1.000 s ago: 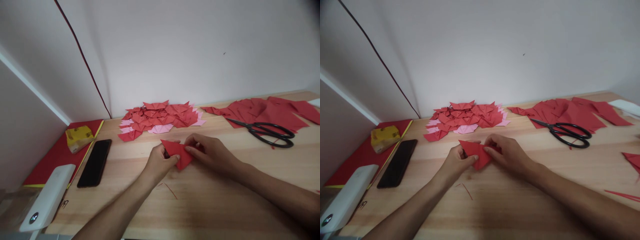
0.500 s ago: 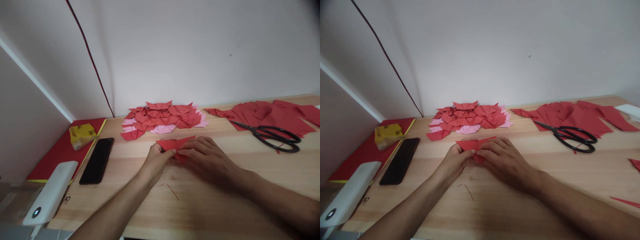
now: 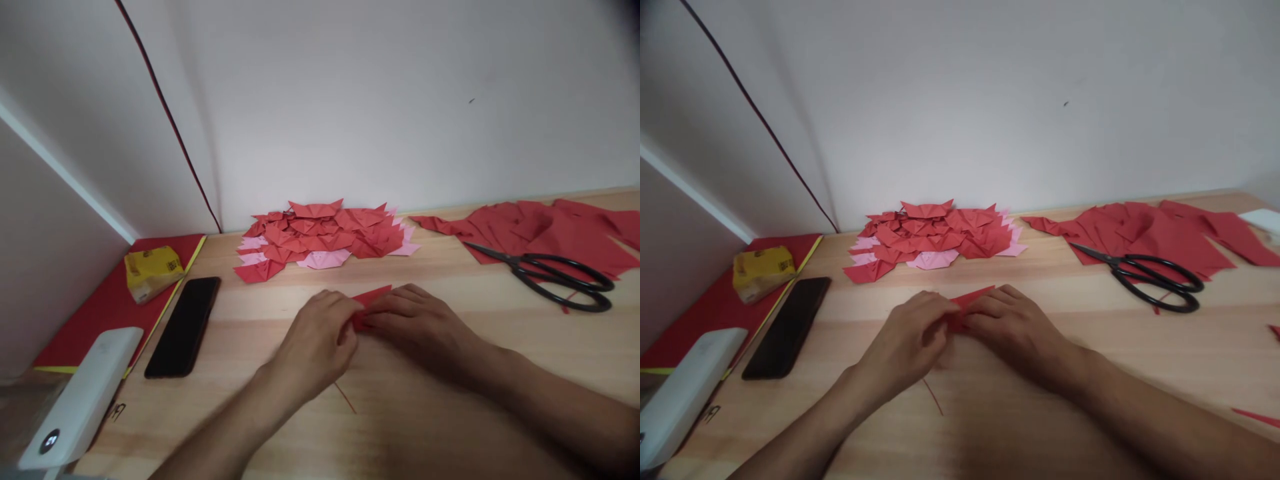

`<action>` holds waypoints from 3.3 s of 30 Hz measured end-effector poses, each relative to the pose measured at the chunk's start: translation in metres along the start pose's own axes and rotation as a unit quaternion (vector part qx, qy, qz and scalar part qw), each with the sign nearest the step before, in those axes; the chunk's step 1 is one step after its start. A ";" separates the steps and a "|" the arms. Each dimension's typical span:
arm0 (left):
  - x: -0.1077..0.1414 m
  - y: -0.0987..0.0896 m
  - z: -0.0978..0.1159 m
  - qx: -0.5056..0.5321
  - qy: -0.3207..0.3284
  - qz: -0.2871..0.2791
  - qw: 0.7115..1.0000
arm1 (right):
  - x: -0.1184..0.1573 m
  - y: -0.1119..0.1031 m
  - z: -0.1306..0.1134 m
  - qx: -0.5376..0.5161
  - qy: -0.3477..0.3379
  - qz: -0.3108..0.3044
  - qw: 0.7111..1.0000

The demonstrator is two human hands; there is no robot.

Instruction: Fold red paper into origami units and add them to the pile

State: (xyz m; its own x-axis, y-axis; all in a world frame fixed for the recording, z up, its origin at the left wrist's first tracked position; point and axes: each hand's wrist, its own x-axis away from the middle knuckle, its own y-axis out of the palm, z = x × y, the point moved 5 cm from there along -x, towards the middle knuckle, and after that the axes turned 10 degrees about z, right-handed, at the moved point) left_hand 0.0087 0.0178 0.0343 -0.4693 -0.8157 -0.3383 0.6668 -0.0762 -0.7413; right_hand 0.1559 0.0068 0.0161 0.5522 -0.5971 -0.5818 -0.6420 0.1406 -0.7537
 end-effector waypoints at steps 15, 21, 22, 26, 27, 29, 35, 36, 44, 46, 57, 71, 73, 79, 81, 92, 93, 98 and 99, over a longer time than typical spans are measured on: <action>0.006 0.020 -0.009 -0.112 -0.053 -0.024 0.992 | 0.001 0.013 0.025 0.028 0.156 -0.037 0.987; 0.006 0.019 -0.010 -0.147 -0.075 -0.022 0.986 | 0.000 0.016 0.024 0.066 0.170 -0.035 0.983; 0.006 0.019 -0.011 -0.151 -0.078 -0.023 0.985 | -0.001 0.017 0.024 0.076 0.167 -0.036 0.982; 0.005 0.020 -0.012 -0.170 -0.078 -0.025 0.982 | -0.003 0.019 0.024 0.098 0.161 -0.041 0.981; 0.005 0.021 -0.012 -0.177 -0.079 -0.027 0.981 | -0.003 0.019 0.024 0.099 0.162 -0.043 0.981; 0.005 0.022 -0.012 -0.190 -0.081 -0.031 0.978 | -0.004 0.018 0.025 0.094 0.167 -0.046 0.980; 0.003 0.022 -0.012 -0.221 -0.071 -0.025 0.972 | -0.002 0.011 0.028 0.009 0.184 -0.057 0.981; 0.003 0.022 -0.012 -0.223 -0.069 -0.027 0.972 | -0.001 0.010 0.028 0.002 0.182 -0.056 0.982; 0.008 0.023 -0.011 -0.216 -0.061 -0.030 0.974 | 0.001 0.010 0.022 0.049 0.122 -0.054 0.990; 0.009 0.023 -0.010 -0.216 -0.058 -0.027 0.974 | 0.000 0.010 0.019 0.058 0.112 -0.051 0.991; 0.010 0.025 -0.007 -0.247 -0.045 -0.027 0.968 | -0.003 0.013 0.014 0.130 0.106 -0.065 0.984; 0.010 0.029 -0.007 -0.286 -0.030 -0.041 0.957 | -0.004 0.016 0.014 0.172 0.096 -0.061 0.978; 0.012 0.031 -0.007 -0.294 -0.029 -0.041 0.954 | -0.005 0.016 0.013 0.179 0.093 -0.061 0.978; 0.012 0.031 -0.002 -0.336 -0.004 -0.020 0.941 | -0.005 0.017 0.012 0.189 0.088 -0.063 0.976; 0.013 0.031 0.003 -0.344 0.018 -0.006 0.939 | -0.005 0.017 0.012 0.184 0.093 -0.068 0.976; 0.025 0.038 0.019 -0.402 0.084 0.003 0.912 | -0.006 0.016 0.010 0.185 0.092 -0.069 0.976; 0.025 0.038 0.019 -0.404 0.084 0.000 0.911 | -0.006 0.017 0.010 0.186 0.097 -0.074 0.975; 0.027 0.040 0.015 -0.412 0.083 0.003 0.907 | -0.005 0.017 0.010 0.183 0.134 -0.085 0.970; 0.028 0.041 0.015 -0.414 0.081 0.003 0.907 | -0.004 0.017 0.011 0.181 0.136 -0.084 0.970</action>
State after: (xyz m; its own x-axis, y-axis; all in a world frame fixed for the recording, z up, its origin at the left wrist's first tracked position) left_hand 0.0316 -0.0167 0.0036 -0.5902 -0.7147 -0.3754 0.0382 0.4398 -0.8973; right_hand 0.1482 0.0201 0.0023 0.4403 -0.8156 -0.3754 -0.2985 0.2613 -0.9179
